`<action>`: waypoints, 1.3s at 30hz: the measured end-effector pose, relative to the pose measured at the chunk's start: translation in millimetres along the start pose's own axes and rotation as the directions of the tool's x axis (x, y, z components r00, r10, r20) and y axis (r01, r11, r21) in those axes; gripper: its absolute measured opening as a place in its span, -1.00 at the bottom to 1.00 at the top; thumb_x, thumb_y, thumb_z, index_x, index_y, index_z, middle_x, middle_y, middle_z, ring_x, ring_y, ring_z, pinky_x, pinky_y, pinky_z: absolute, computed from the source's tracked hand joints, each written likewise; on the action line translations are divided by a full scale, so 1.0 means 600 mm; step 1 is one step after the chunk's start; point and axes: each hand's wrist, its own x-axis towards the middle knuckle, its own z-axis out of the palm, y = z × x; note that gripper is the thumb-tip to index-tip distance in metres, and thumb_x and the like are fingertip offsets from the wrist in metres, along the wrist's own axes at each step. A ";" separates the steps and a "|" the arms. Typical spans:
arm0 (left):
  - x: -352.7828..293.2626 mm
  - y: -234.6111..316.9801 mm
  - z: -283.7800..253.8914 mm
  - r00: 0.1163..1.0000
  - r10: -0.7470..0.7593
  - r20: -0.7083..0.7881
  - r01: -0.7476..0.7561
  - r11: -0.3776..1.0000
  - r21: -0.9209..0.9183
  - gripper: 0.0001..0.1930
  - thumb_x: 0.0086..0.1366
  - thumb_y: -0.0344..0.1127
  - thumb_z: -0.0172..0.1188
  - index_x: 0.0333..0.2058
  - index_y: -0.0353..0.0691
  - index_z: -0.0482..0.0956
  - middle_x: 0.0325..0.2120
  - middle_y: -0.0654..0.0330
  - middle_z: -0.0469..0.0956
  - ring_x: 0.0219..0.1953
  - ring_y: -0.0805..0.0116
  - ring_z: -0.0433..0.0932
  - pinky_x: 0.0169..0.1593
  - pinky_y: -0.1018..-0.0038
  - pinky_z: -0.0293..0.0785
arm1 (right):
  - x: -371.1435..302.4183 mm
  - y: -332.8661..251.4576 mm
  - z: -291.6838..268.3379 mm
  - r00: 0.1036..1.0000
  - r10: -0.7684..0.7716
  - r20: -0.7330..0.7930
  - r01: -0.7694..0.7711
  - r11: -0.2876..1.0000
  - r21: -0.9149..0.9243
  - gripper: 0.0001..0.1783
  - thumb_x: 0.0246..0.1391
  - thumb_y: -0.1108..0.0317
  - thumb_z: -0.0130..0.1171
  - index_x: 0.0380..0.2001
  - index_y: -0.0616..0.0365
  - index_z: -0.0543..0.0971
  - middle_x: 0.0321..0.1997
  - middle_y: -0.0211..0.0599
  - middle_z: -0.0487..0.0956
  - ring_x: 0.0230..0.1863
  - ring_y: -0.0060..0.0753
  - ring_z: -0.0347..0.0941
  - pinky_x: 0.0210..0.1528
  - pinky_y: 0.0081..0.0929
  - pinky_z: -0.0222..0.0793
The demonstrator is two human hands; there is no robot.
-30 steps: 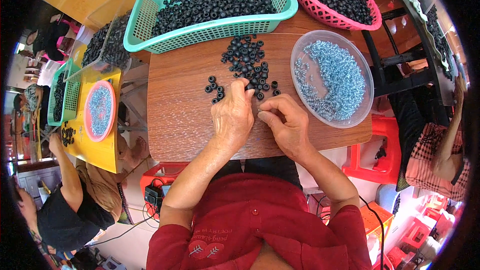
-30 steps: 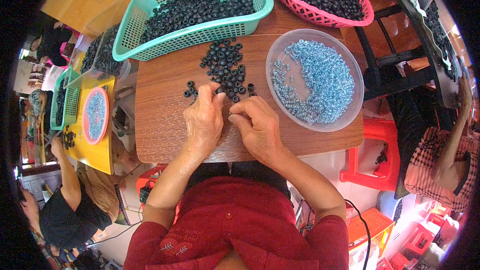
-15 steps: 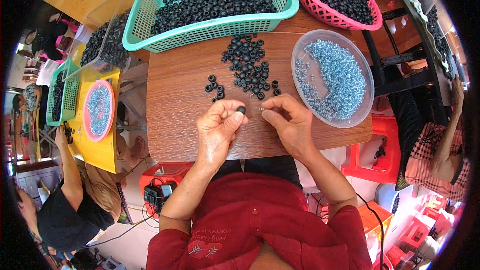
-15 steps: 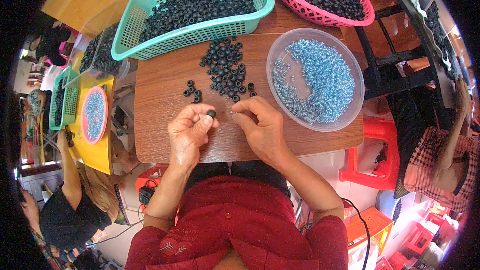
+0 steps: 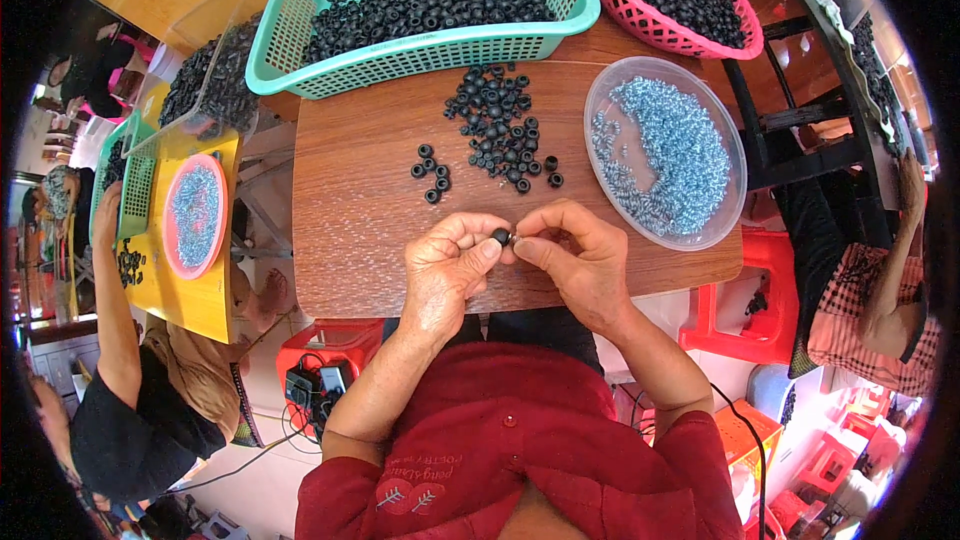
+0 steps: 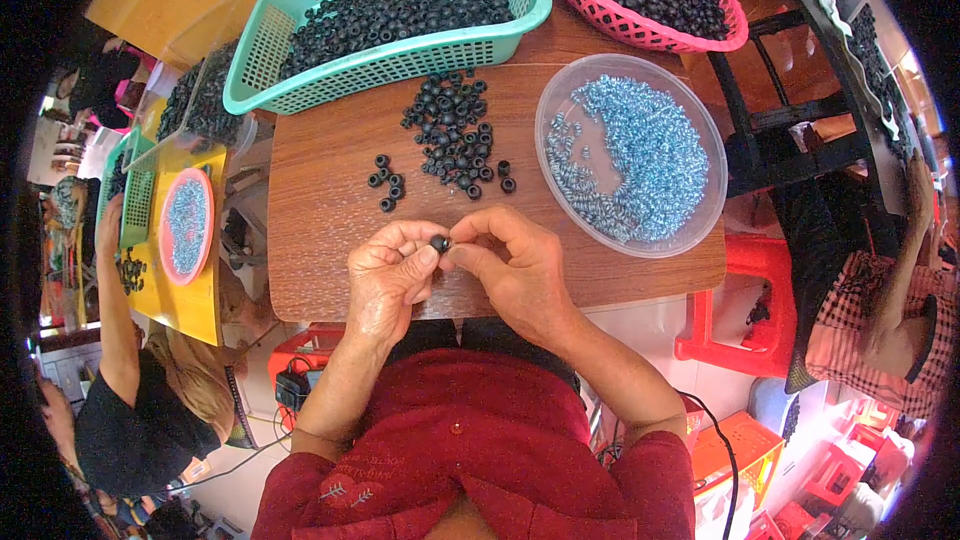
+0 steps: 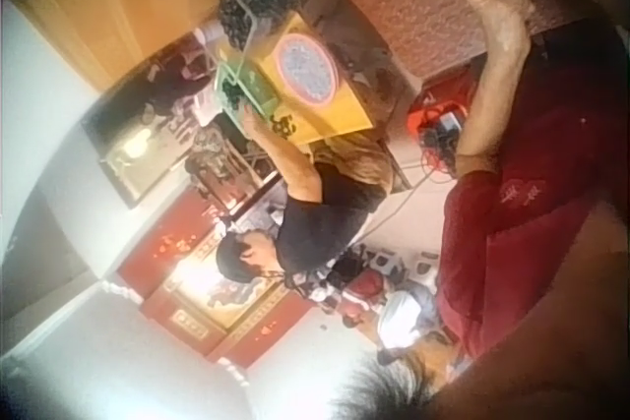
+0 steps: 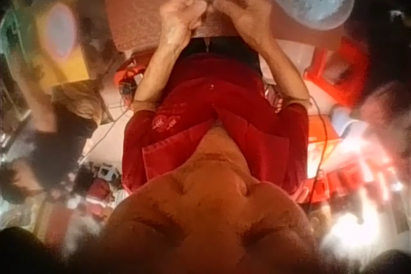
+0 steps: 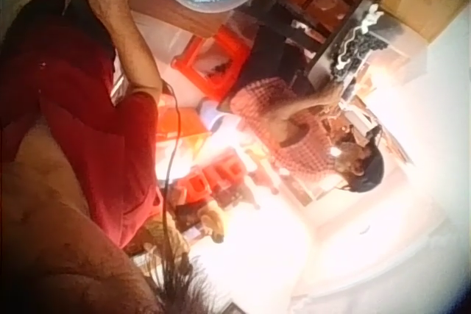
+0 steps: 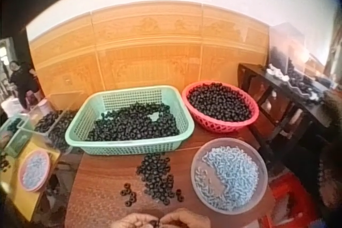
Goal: The person takes small metal rings from a dish and inserts them into black rubber grommets by hand.
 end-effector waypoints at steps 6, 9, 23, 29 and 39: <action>-0.004 -0.001 -0.001 0.997 0.080 -0.012 -0.078 0.991 0.111 -0.82 0.23 -0.45 0.14 -0.18 -0.34 0.51 -0.48 0.19 0.57 -0.66 0.72 0.27 -0.65 0.78 0.07 | -0.003 -0.009 -0.003 0.998 -0.053 0.018 0.055 0.995 -0.089 -0.87 -0.05 0.60 0.23 -0.36 0.27 0.56 -0.35 -0.40 0.55 -0.32 -0.64 0.46 -0.26 -0.67 0.37; 0.001 0.007 -0.008 0.998 -0.023 0.052 0.028 0.996 -0.087 -0.82 0.24 -0.44 0.13 -0.19 -0.37 0.49 -0.50 0.15 0.56 -0.70 0.72 0.21 -0.66 0.75 0.06 | -0.005 -0.014 -0.004 1.000 0.000 -0.017 0.000 1.000 -0.005 -0.88 -0.05 0.59 0.20 -0.37 0.27 0.54 -0.41 -0.37 0.56 -0.38 -0.64 0.46 -0.31 -0.65 0.39; -0.010 0.001 0.001 0.999 0.044 0.019 -0.044 0.999 0.000 -0.82 0.24 -0.40 0.16 -0.22 -0.36 0.51 -0.49 0.18 0.54 -0.65 0.71 0.26 -0.65 0.76 0.08 | 0.002 -0.014 0.006 0.996 0.069 0.057 -0.071 0.997 0.029 -0.88 -0.07 0.56 0.25 -0.41 0.27 0.53 -0.43 -0.36 0.57 -0.40 -0.63 0.50 -0.34 -0.69 0.39; -0.006 -0.002 -0.007 0.985 -0.105 0.136 0.142 0.942 -0.304 -0.79 0.26 -0.36 0.13 -0.19 -0.36 0.44 -0.52 0.16 0.52 -0.72 0.67 0.19 -0.65 0.72 0.10 | 0.013 -0.004 0.002 0.985 0.127 0.116 -0.135 0.988 0.069 -0.89 -0.05 0.53 0.25 -0.46 0.28 0.50 -0.49 -0.31 0.58 -0.44 -0.60 0.50 -0.38 -0.67 0.39; 0.009 -0.029 -0.011 0.958 -0.105 0.268 0.218 0.873 -0.436 -0.77 0.24 -0.30 0.15 -0.22 -0.31 0.39 -0.52 0.18 0.44 -0.74 0.62 0.15 -0.65 0.65 0.11 | -0.021 -0.040 0.011 0.994 -0.108 0.014 0.109 0.992 -0.070 -0.90 -0.03 0.51 0.23 -0.43 0.30 0.54 -0.43 -0.35 0.57 -0.39 -0.59 0.48 -0.33 -0.60 0.40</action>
